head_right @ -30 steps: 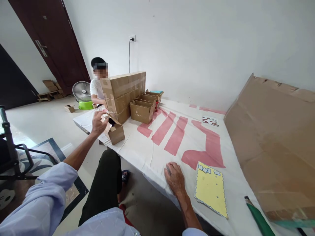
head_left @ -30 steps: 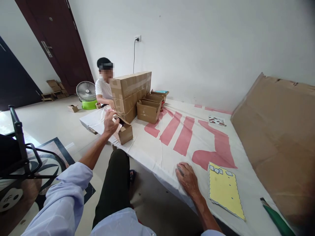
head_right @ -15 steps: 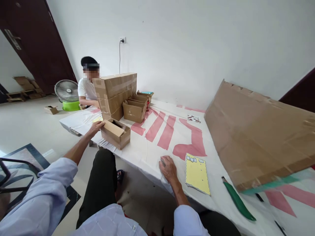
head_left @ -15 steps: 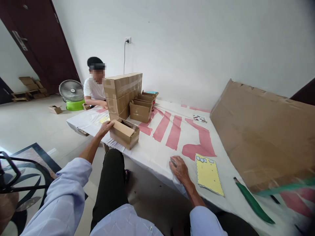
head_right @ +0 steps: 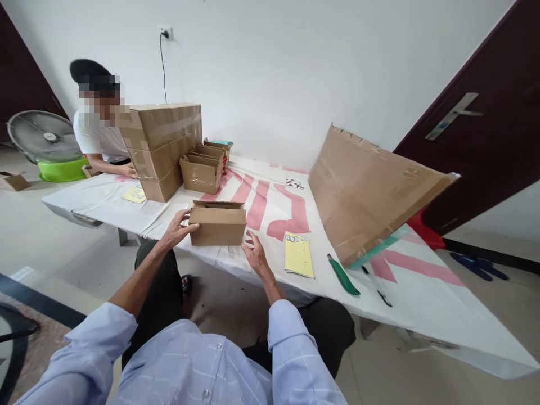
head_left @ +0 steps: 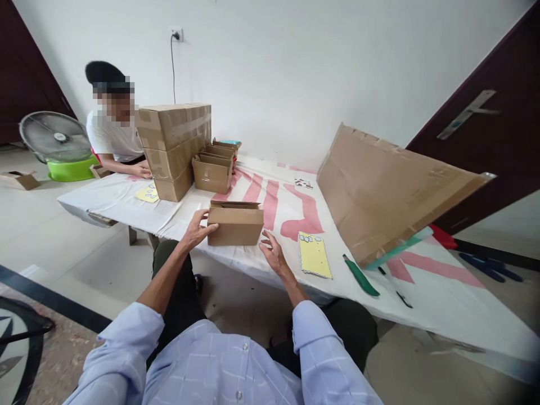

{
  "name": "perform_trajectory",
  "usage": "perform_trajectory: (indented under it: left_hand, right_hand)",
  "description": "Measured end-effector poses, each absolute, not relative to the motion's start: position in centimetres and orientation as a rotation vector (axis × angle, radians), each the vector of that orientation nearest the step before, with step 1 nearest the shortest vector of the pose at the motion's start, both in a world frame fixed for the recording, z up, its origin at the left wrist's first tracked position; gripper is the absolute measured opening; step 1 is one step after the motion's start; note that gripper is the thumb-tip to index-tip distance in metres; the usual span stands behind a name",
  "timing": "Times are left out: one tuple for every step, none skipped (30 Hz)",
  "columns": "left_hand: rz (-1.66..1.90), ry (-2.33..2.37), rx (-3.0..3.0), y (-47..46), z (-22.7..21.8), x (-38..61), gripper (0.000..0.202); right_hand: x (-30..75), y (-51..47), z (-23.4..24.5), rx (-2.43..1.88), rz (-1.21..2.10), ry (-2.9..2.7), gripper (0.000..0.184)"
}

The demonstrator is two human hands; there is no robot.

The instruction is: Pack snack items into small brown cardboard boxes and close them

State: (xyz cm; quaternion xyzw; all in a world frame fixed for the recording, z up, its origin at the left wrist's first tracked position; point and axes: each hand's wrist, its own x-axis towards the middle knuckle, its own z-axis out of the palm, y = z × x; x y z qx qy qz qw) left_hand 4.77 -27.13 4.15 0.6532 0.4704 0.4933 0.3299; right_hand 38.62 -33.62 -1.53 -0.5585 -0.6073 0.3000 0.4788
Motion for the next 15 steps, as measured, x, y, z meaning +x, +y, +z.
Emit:
perform_trajectory:
  left_hand:
    - [1.277,1.21,1.725,-26.7,4.4,4.9,0.066]
    - [1.26,1.195,1.743,-26.2,4.6,4.9,0.067]
    - [1.243,1.181,1.761,-25.7,4.9,4.9,0.068]
    - [1.227,1.166,1.78,-25.4,5.1,4.8,0.069]
    - [1.214,1.151,1.799,-25.1,5.4,4.7,0.07]
    - [1.2,1.136,1.819,-24.8,5.6,4.6,0.072]
    - [1.182,1.125,1.843,-24.7,5.7,4.6,0.075]
    - [1.159,1.122,1.87,-24.6,5.9,4.5,0.077]
    - [1.138,1.128,1.899,-24.5,6.0,4.5,0.08]
    - [1.119,1.143,1.927,-24.5,6.0,4.5,0.082]
    - [1.106,1.163,1.95,-24.4,6.0,4.5,0.083]
    - [1.1,1.181,1.968,-24.4,6.0,4.5,0.083]
    - [1.101,1.195,1.982,-24.4,6.0,4.5,0.083]
    - [1.105,1.202,1.993,-24.4,5.9,4.5,0.082]
    - [1.11,1.206,2.002,-24.4,5.9,4.5,0.081]
  right_hand:
    - [38.4,-33.6,-1.4,-1.361,0.738,-1.488,0.067]
    - [38.2,-33.6,-1.3,-1.356,0.742,-1.493,0.066]
    - [38.0,-33.6,-1.2,-1.348,0.745,-1.499,0.065]
    - [37.8,-33.6,-1.2,-1.338,0.747,-1.505,0.064]
    - [37.6,-33.6,-1.2,-1.329,0.749,-1.509,0.063]
    - [37.4,-33.7,-1.3,-1.323,0.749,-1.512,0.063]
    - [37.3,-33.7,-1.3,-1.322,0.746,-1.513,0.062]
    - [37.1,-33.8,-1.3,-1.327,0.741,-1.512,0.062]
    - [37.0,-33.9,-1.3,-1.334,0.736,-1.509,0.061]
    - [36.9,-33.9,-1.3,-1.341,0.732,-1.509,0.061]
    - [36.8,-34.0,-1.3,-1.347,0.729,-1.509,0.061]
    - [36.8,-34.1,-1.2,-1.352,0.726,-1.51,0.06]
    - [36.7,-34.2,-1.1,-1.355,0.724,-1.509,0.06]
    - [36.7,-34.2,-1.1,-1.357,0.723,-1.506,0.061]
    - [36.7,-34.3,-1.0,-1.36,0.722,-1.501,0.061]
